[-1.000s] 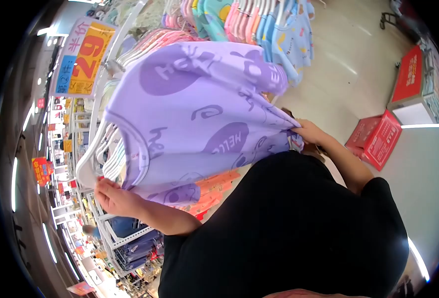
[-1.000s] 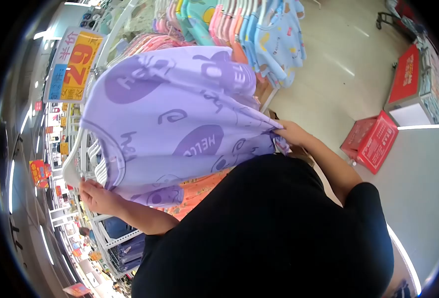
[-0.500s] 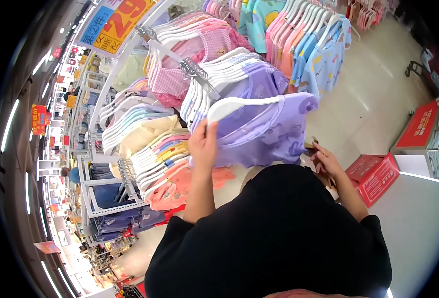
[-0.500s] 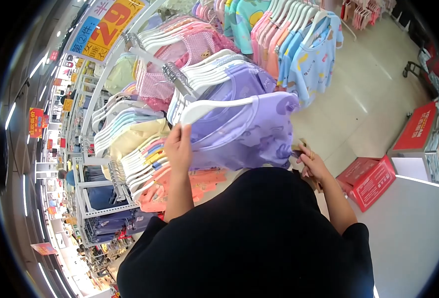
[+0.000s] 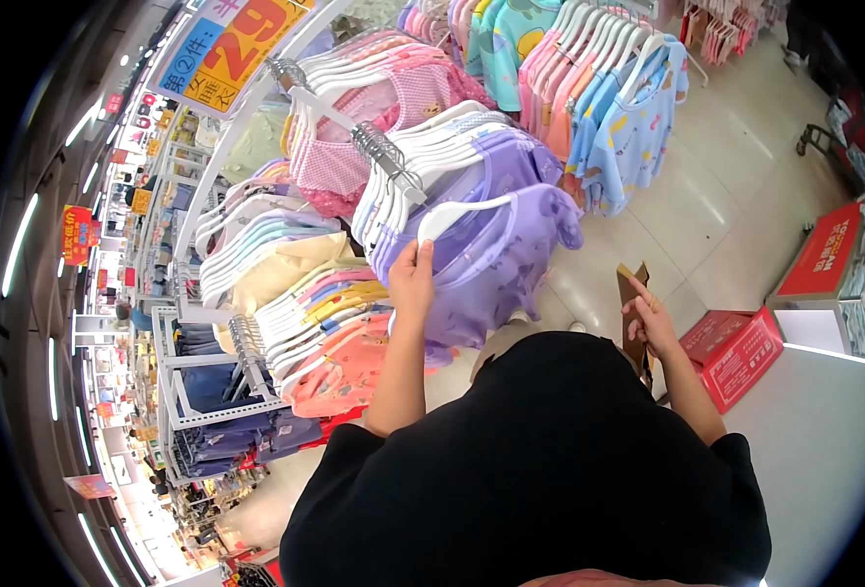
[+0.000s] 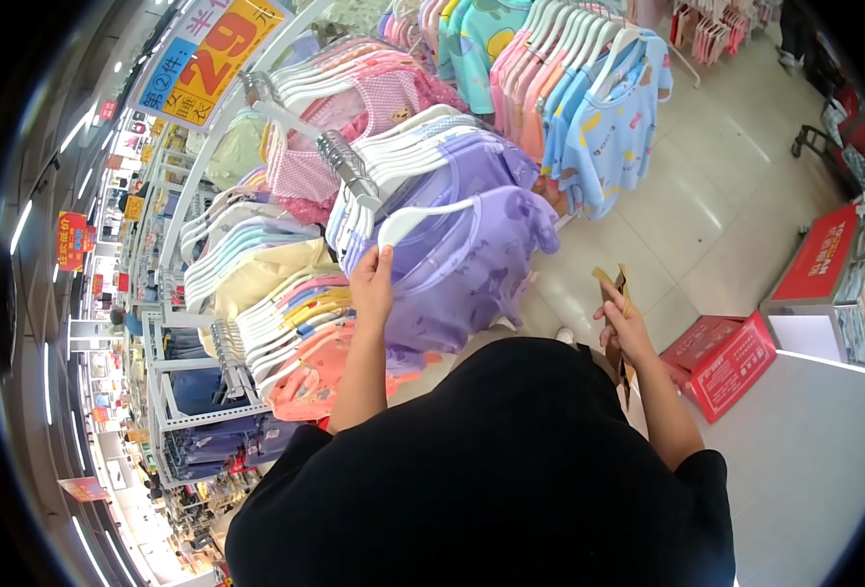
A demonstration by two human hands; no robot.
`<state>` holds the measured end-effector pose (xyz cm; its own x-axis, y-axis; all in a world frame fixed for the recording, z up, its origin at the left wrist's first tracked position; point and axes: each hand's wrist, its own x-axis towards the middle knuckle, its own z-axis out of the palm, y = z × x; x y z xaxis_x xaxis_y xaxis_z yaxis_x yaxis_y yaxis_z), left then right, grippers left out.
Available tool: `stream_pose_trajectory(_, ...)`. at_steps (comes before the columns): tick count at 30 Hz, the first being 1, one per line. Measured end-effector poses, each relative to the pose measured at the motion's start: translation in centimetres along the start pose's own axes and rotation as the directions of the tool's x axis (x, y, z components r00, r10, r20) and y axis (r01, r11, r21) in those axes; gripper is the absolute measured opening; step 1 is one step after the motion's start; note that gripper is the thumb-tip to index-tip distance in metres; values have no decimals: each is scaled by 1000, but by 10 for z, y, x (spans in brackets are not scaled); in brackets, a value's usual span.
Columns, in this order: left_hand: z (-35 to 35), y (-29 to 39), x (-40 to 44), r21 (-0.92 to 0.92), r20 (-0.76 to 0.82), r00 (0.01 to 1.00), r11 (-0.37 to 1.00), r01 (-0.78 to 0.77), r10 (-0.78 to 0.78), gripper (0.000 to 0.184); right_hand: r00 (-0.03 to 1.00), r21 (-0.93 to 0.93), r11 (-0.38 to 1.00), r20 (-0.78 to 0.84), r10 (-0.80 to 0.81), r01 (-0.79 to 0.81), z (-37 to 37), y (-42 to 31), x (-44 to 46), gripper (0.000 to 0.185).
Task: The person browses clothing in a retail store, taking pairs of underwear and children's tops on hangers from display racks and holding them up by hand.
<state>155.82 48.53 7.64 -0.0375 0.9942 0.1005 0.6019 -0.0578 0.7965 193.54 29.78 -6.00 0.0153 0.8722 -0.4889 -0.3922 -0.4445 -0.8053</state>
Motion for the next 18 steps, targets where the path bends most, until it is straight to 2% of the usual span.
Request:
stream_pose_trajectory(3,4,0,5,193,-21,999,980,-36,40,30,1000,1,1000,-4,-14,14,3,0,1,53)
stream_pose_trajectory(6,17,-13,16,143,-111,985,983,-116,133,30,1000,26,1000,-22,-5,5,7,0,-3,52)
stream_pose_trajectory(12,8,-8,24,62,44,999,998,-33,30,32,998,7,1000,-60,-9,9,15,8,-11,52)
stream_pose_trajectory(15,10,14,24,90,-272,935,974,-209,226,36,999,-25,1000,-47,-19,18,18,6,-15,52)
stream_pose_trajectory(18,-1,57,32,-25,-323,869,914,-404,375,42,998,-47,999,-50,-30,28,17,2,-17,52)
